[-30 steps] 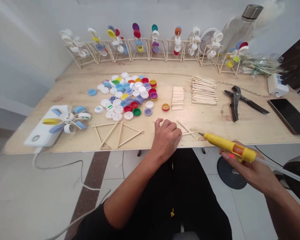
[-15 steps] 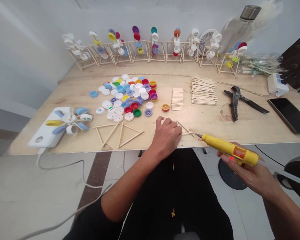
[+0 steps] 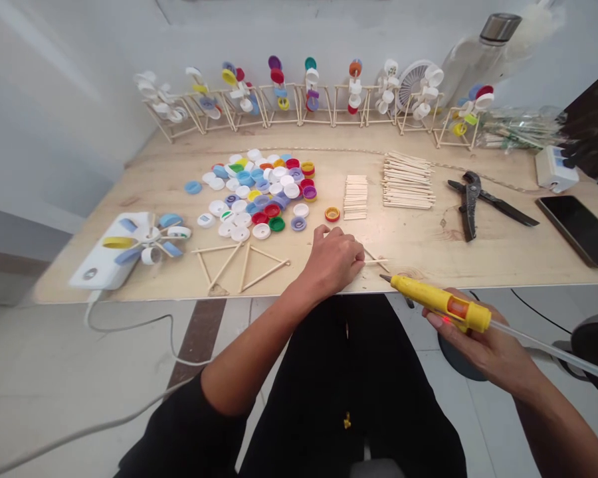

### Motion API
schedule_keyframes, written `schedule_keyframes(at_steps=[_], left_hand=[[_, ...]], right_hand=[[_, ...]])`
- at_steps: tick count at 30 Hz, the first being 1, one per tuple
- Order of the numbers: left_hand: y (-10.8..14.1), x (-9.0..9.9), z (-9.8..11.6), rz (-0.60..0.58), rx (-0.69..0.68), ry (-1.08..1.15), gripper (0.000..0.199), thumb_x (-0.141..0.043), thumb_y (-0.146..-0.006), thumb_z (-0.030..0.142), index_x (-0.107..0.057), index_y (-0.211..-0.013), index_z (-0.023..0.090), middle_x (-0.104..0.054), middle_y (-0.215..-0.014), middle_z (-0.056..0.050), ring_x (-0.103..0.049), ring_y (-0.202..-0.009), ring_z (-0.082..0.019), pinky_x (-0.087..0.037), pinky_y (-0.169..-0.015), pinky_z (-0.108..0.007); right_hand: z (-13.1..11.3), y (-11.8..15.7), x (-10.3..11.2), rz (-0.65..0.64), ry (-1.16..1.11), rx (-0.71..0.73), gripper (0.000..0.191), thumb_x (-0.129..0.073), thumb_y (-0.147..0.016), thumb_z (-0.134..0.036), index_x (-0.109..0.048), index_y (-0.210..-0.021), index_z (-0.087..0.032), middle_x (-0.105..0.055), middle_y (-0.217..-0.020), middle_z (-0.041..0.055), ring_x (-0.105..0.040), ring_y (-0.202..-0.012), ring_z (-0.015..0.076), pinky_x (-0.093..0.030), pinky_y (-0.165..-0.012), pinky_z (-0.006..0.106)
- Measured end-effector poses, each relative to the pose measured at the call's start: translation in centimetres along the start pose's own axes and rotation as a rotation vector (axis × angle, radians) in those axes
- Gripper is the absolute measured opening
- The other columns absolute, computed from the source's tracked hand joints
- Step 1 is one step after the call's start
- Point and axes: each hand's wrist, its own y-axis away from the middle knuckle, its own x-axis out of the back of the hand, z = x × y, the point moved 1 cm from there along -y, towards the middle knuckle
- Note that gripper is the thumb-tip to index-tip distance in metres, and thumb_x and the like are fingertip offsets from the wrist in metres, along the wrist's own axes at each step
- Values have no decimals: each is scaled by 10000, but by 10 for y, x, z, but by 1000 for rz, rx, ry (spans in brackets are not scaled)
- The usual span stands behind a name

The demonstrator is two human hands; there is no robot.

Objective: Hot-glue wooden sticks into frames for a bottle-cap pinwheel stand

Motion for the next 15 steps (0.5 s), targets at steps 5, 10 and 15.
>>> schedule_keyframes(at_steps=[5,10,15], left_hand=[[-9,6,-1,-103,15,-29,158,-511,-737,164,-660,-688,187,-685,-739,-54,-541,-836,-226,-265,-822,-423],[-16,8,-2,-169,-20,-16,141,-513,-683,146,-645,-647,178,-673,-695,-45,-559,-785,-215,-261,-813,-407],[-19,9,-4,-184,-35,11,143,-503,-665,128,-633,-621,169,-663,-667,-31,-570,-741,-197,-252,-830,-407]], right_hand=[[-4,-8,-11,-106,107,38,208,-501,-881,-405,-515,-776,-226,-535,-668,-10,-498,-567,123,-425,-522,263],[-19,-18,-17,-177,104,71,212,-466,-903,-394,-479,-784,-219,-516,-692,-12,-480,-588,119,-396,-540,257],[-24,-25,-28,-182,117,77,221,-453,-907,-403,-477,-791,-216,-526,-710,-4,-491,-617,129,-387,-559,259]])
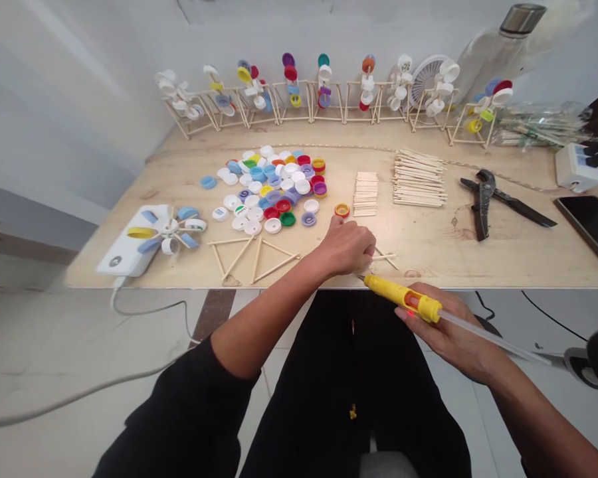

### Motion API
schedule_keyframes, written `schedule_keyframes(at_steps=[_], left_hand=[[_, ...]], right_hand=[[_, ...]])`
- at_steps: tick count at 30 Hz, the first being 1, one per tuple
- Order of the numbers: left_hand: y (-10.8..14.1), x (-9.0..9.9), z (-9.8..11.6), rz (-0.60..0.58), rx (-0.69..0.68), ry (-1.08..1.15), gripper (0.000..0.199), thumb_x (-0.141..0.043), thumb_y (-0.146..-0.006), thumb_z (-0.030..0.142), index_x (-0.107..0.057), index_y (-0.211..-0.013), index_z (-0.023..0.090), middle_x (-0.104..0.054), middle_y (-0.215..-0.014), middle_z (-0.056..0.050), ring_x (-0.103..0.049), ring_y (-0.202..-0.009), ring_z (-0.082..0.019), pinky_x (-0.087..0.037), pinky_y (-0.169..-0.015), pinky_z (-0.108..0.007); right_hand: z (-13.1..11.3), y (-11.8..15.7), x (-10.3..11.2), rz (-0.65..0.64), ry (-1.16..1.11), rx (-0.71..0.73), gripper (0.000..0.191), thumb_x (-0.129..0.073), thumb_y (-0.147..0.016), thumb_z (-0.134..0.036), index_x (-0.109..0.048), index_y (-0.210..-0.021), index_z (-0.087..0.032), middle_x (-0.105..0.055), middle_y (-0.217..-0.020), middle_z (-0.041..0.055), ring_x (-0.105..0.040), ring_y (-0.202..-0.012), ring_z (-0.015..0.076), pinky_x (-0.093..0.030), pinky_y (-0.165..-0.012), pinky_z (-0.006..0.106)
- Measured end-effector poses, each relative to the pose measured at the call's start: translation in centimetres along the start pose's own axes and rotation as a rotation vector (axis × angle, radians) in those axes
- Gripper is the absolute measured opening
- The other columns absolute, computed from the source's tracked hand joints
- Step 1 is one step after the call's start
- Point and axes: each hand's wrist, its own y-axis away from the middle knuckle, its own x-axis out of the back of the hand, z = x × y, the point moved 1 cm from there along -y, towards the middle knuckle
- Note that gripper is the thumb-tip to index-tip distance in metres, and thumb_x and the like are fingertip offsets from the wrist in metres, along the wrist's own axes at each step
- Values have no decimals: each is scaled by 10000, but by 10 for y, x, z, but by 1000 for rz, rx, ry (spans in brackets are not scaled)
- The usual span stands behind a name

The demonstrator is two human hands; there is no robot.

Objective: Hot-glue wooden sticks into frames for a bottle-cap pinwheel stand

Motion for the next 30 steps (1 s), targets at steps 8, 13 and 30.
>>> schedule_keyframes(at_steps=[8,13,30], left_hand=[[-1,-1,-2,0,-11,6,115,-516,-646,129,-623,-619,164,-649,-646,-26,-564,-725,-197,-248,-813,-406],[0,-1,-2,6,-14,16,114,-518,-640,130,-626,-633,167,-647,-644,-21,-568,-757,-202,-247,-814,-401],[3,1,-1,4,-17,25,121,-509,-650,114,-615,-618,163,-654,-658,-27,-564,-765,-205,-255,-827,-408]], right_hand=[[2,-7,-10,17,40,6,244,-436,-911,-412,-460,-771,-213,-508,-702,-6,-466,-620,129,-368,-578,260],[1,-11,-12,12,53,4,247,-432,-907,-416,-468,-770,-213,-517,-700,-3,-479,-622,135,-365,-564,256],[0,-13,-8,-9,143,20,240,-445,-895,-386,-436,-731,-212,-520,-693,-4,-481,-592,124,-362,-540,251]])
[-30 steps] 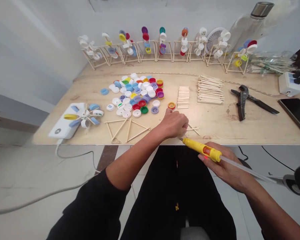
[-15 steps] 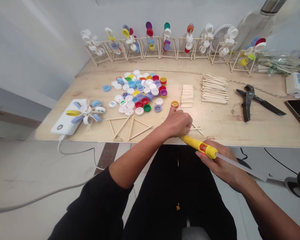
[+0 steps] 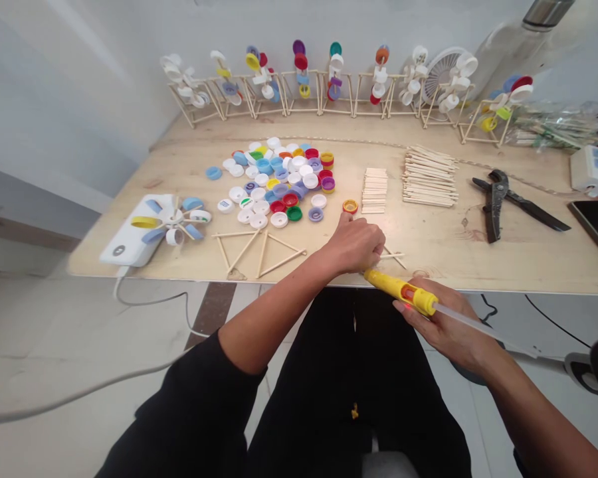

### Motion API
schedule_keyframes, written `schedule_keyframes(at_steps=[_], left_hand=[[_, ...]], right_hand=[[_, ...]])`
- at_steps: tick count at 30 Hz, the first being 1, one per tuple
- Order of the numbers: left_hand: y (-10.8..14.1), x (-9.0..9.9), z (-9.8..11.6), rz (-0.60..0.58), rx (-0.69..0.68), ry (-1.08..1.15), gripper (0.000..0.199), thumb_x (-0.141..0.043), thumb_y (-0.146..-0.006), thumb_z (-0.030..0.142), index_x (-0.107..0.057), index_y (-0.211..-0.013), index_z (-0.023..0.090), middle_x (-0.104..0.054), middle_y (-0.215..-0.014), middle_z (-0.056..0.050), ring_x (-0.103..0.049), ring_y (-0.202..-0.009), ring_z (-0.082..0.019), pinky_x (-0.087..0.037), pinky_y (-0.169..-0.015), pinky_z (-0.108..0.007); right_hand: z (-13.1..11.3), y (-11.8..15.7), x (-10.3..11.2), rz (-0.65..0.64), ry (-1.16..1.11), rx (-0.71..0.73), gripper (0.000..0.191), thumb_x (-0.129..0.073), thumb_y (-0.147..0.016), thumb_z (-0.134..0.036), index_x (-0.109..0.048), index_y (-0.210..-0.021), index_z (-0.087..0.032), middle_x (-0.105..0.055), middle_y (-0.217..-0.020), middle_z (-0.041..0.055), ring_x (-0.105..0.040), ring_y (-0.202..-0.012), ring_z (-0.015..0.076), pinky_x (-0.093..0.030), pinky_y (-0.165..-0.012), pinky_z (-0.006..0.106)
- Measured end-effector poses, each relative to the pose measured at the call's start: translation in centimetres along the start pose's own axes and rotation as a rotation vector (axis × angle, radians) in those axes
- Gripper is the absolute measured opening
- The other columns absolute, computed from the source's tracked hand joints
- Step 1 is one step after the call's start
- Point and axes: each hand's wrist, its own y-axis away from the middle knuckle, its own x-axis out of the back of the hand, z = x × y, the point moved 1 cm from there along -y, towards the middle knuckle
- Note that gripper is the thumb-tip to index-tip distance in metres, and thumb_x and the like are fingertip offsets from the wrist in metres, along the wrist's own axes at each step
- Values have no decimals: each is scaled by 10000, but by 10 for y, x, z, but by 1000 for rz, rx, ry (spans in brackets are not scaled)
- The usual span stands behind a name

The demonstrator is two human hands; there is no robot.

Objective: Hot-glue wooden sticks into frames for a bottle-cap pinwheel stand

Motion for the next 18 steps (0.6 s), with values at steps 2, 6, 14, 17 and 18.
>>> schedule_keyframes(at_steps=[2,6,14,17,18], left_hand=[[0,0,0,-5,0,7,122,-508,-652,116,-611,-610,166,-647,-645,-24,-563,-764,-206,-252,-829,-409],[0,-1,-1,2,0,18,113,-515,-647,115,-606,-604,166,-640,-637,-22,-555,-753,-202,-251,-829,-407],[-1,-1,-2,-4,-5,12,115,-515,-653,115,-611,-615,166,-648,-657,-23,-555,-753,-199,-249,-824,-403],[-1,-1,-2,1,-7,15,111,-516,-651,117,-609,-615,163,-652,-665,-27,-558,-759,-203,-248,-826,-405],[-1,-1,-2,4,-6,15,111,-515,-650,116,-608,-614,163,-652,-664,-28,-559,-760,-205,-248,-826,-406]], right_hand=[[0,0,0,-9,2,-7,242,-441,-900,-389,-433,-734,-212,-515,-693,-3,-479,-597,126,-364,-545,254],[1,1,-1,5,-1,-12,240,-435,-903,-382,-424,-731,-215,-513,-695,0,-474,-603,130,-363,-550,257],[0,0,-2,14,-6,-12,238,-429,-903,-383,-418,-734,-216,-500,-689,-3,-471,-599,134,-351,-546,256],[0,0,-2,18,-7,2,235,-428,-906,-389,-430,-747,-215,-494,-685,-7,-473,-607,135,-358,-557,259],[0,1,-2,13,-6,9,237,-426,-907,-390,-435,-749,-215,-497,-684,-6,-474,-611,136,-363,-563,261]])
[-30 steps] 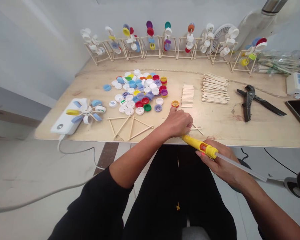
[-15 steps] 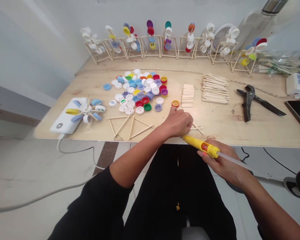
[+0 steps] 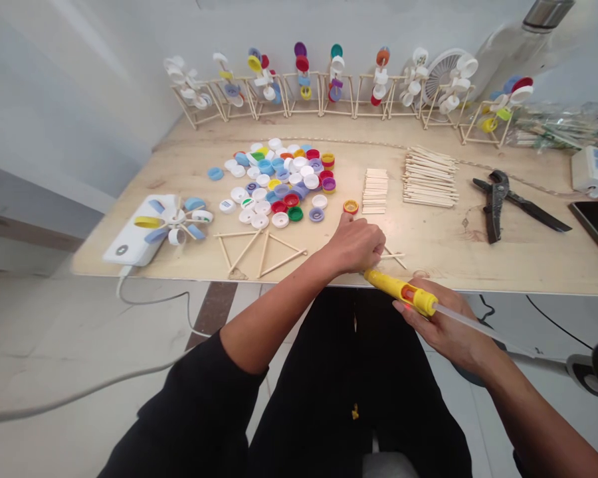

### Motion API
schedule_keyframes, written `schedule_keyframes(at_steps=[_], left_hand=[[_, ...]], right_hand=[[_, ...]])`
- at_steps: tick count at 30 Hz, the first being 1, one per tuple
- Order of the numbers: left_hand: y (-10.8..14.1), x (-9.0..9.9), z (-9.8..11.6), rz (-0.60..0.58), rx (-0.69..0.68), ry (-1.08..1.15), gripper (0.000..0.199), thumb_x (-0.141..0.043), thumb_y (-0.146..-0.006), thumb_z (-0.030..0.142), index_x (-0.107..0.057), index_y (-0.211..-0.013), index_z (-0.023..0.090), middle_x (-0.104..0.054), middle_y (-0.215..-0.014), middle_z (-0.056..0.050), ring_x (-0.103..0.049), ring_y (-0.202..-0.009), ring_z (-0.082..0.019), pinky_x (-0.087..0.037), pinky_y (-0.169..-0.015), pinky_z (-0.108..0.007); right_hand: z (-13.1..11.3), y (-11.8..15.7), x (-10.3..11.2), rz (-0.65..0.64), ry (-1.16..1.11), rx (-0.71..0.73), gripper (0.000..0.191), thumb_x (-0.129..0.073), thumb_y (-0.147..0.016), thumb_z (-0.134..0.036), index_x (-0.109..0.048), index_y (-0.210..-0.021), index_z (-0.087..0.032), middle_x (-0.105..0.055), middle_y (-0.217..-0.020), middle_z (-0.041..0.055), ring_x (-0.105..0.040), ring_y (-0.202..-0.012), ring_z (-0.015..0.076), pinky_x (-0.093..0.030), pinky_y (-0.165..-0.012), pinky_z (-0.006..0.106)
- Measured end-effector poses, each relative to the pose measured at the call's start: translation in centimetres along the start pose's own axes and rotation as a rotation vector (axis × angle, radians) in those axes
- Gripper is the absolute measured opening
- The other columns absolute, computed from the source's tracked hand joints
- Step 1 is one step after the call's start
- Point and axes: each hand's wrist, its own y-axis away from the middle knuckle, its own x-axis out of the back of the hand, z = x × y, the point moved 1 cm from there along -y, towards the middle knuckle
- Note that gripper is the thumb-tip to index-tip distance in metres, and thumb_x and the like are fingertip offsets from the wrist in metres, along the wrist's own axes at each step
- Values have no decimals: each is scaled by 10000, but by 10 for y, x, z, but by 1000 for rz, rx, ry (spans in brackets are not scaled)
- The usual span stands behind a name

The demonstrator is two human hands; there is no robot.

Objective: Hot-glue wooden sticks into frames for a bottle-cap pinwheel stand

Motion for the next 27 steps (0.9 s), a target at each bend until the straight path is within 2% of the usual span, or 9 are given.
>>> schedule_keyframes(at_steps=[15,27], left_hand=[[0,0,-1,3,-1,2,94,-532,-651,129,-615,-627,165,-663,-692,-31,-566,-776,-210,-257,-823,-405],[0,0,0,1,0,-4,112,-513,-650,125,-610,-613,168,-656,-668,-27,-568,-764,-206,-253,-822,-406]], right_hand=[[-1,-1,1,24,14,-15,234,-434,-894,-379,-435,-726,-216,-515,-680,-1,-483,-593,133,-364,-534,251],[2,0,2,-19,26,-5,246,-437,-900,-392,-428,-731,-214,-519,-695,-1,-478,-595,128,-364,-534,251]])
